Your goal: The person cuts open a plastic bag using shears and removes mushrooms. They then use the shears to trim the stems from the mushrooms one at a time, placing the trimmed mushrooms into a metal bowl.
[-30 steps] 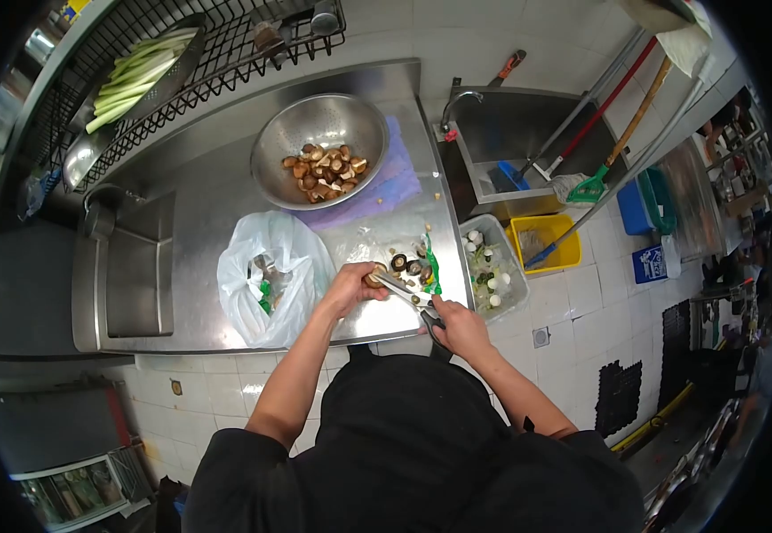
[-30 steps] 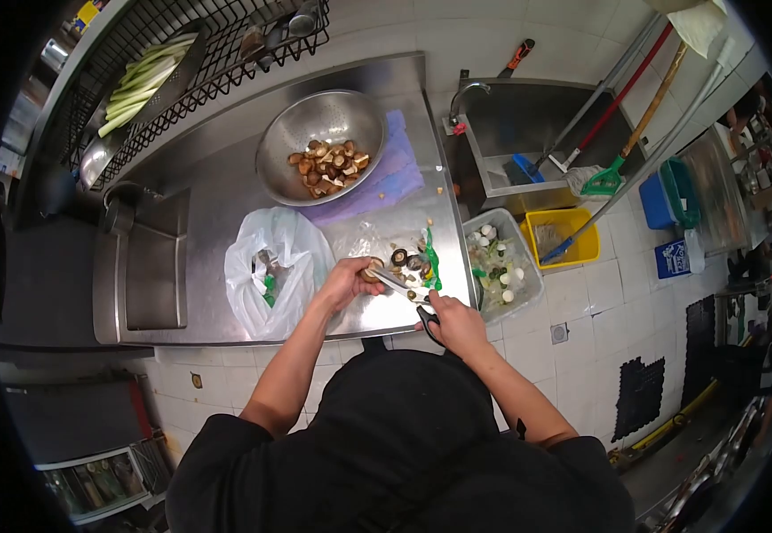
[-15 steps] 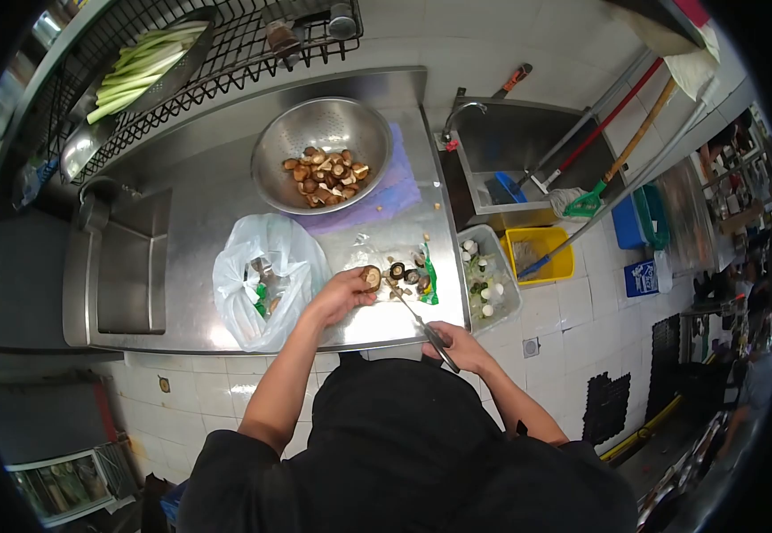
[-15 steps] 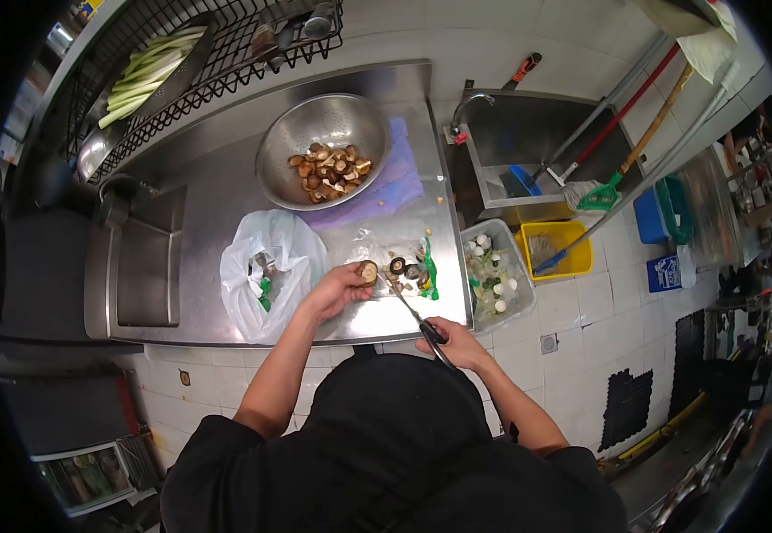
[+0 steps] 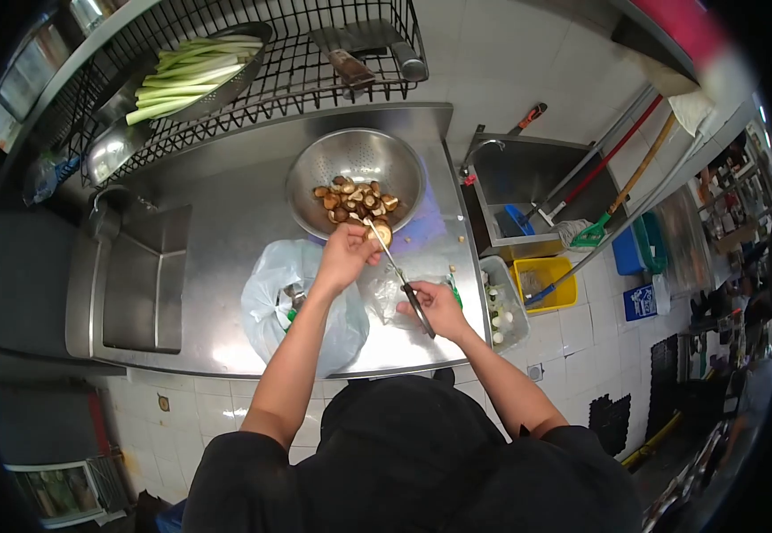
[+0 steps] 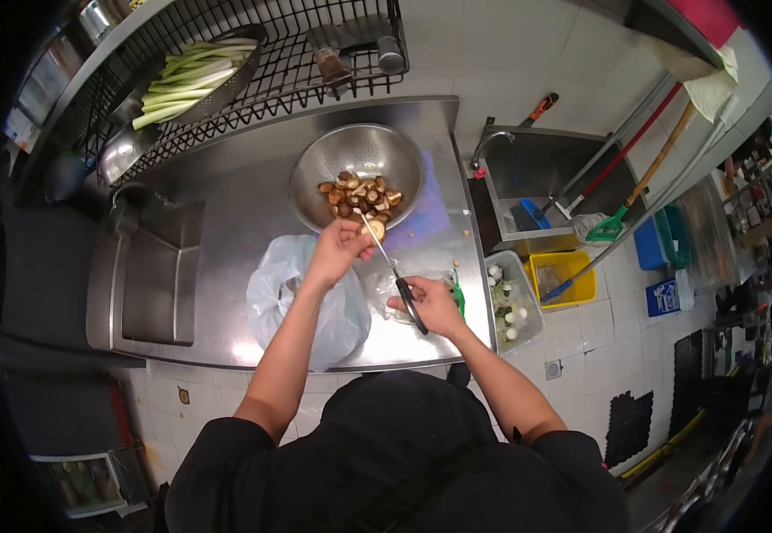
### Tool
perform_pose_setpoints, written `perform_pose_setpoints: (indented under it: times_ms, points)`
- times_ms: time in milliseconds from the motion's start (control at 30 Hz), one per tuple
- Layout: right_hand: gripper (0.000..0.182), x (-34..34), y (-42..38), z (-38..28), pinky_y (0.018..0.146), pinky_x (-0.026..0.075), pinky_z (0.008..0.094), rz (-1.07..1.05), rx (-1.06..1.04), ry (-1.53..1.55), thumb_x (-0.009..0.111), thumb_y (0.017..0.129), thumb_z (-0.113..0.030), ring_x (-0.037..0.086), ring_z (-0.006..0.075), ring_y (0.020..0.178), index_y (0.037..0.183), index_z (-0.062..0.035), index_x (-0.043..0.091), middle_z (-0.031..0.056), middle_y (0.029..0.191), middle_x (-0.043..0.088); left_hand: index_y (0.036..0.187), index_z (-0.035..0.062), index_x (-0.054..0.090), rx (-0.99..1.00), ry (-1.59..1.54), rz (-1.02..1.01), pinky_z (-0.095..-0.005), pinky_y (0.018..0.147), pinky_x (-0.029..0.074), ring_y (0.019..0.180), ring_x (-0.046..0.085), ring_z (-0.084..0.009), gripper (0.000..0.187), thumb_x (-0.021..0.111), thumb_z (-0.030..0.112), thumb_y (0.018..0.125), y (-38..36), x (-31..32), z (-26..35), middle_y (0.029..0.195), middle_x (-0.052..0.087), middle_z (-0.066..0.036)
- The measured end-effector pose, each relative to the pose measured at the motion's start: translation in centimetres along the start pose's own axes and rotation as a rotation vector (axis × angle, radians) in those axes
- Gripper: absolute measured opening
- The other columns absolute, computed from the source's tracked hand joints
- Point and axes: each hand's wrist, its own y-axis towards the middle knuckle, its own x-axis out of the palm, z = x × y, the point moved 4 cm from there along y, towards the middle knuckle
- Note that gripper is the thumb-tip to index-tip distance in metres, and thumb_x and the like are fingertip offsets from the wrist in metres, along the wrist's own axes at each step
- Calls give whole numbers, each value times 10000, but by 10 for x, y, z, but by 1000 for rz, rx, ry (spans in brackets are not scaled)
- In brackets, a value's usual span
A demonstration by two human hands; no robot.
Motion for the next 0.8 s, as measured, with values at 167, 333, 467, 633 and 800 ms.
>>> perform_pose_setpoints:
  times_ms: [167,333,467,633,800]
  points:
    - [482,7,31,-26,386,397,251,101,90,114,853,801,-291,523,73,454,1099,42,674,10,606,580,1160,-83,532,62,87,67,-290,654,544,725,676,-182,292,644,86,949,48,-42,15,899,695,-141]
    - [576,-21,-1,-18,406,406,242,392,113,184,834,824,-330,544,73,480,1182,66,616,6,608,571,1150,-51,588,798,947,507,-321,670,545,712,688,-220,266,630,122,952,55,-35,14,851,709,-140]
    - [518,-59,-45,26,432,420,233,718,128,83,837,827,-270,552,68,504,1155,51,597,-23,622,578,966,-9,709,232,405,-350,-363,699,545,718,690,-254,139,620,65,888,38,36,-27,827,720,-175]
    - [540,-88,-64,95,494,400,230,877,198,-65,875,780,-197,509,52,545,1169,40,585,-34,620,568,1017,38,725,400,777,-582,-423,891,508,992,638,-367,267,732,60,751,-10,128,-92,1019,688,-165]
    - [528,-81,-49,120,532,443,248,771,219,56,829,766,-60,574,90,622,1207,45,557,27,760,653,1016,46,701,537,674,-637,-434,966,468,1113,544,-374,366,811,132,678,-33,165,-99,1117,627,-138]
